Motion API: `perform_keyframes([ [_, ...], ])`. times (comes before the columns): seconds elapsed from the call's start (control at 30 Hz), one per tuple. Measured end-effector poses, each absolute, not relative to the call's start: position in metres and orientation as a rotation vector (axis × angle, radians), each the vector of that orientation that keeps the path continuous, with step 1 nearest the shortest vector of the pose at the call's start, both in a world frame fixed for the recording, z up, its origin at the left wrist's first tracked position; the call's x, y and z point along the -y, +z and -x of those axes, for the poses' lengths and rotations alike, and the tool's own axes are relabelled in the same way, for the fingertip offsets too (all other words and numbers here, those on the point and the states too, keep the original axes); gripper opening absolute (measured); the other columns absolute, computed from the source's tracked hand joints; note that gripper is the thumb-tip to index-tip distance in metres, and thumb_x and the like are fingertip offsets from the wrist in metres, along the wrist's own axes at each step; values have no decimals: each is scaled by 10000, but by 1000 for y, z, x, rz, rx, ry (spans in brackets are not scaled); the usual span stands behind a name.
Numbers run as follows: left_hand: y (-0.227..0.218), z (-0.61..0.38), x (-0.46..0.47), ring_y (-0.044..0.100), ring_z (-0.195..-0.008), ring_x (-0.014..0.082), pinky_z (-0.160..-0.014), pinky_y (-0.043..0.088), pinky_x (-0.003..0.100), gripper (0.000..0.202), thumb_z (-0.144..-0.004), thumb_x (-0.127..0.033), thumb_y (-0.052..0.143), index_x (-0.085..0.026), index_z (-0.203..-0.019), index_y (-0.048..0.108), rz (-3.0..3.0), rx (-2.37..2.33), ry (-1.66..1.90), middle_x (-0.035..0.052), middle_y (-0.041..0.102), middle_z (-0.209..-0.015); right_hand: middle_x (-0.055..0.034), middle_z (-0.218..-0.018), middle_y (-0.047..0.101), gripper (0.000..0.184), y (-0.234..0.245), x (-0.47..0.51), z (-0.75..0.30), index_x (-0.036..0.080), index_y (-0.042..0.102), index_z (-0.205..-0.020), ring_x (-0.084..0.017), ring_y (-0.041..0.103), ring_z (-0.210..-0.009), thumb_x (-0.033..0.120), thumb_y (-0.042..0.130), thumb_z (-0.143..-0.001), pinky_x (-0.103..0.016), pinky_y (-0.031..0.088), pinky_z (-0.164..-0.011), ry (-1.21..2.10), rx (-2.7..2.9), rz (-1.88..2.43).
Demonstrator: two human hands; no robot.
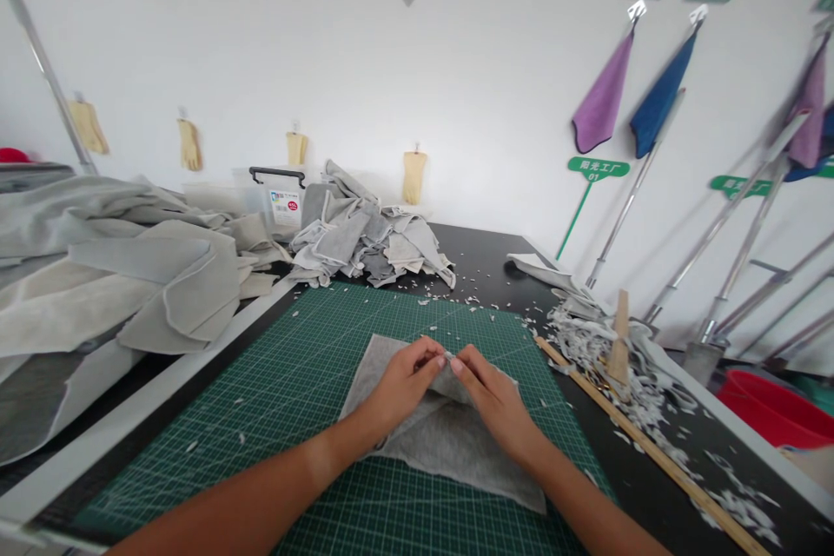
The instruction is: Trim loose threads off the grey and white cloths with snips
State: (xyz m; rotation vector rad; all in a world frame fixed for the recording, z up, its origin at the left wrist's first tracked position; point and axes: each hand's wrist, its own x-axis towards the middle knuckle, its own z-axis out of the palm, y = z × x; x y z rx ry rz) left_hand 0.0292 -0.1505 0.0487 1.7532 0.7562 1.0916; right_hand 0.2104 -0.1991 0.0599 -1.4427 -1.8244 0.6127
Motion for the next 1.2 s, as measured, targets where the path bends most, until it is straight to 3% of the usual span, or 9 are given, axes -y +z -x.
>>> perform_keyframes([
  [0.6,45,-30,148,538,-809,154,-739,414,258,161,-937,-293,526,-172,-934,633,-1734,-756,1080,8,603,-850,58,-753,519,317,56,198,-209,242,499,-874,-139,523,-710,487,383,-1037,-251,343,-655,586,1817,1404],
  [0.83,46,-31,147,559,-842,166,-762,424,263,160,-927,-284,535,-170,-931,648,-1728,-752,1088,19,626,-875,51,-804,611,290,56,198,-209,271,556,-1014,-154,574,-741,497,375,-1038,-262,370,-678,569,1839,1428],
  [1.2,40,-31,143,582,-847,173,-786,440,279,171,-916,-284,549,-171,-934,677,-1723,-758,1105,27,656,-887,53,-822,619,281,54,199,-205,267,554,-990,-151,584,-765,479,376,-1040,-265,387,-702,585,1813,1397],
])
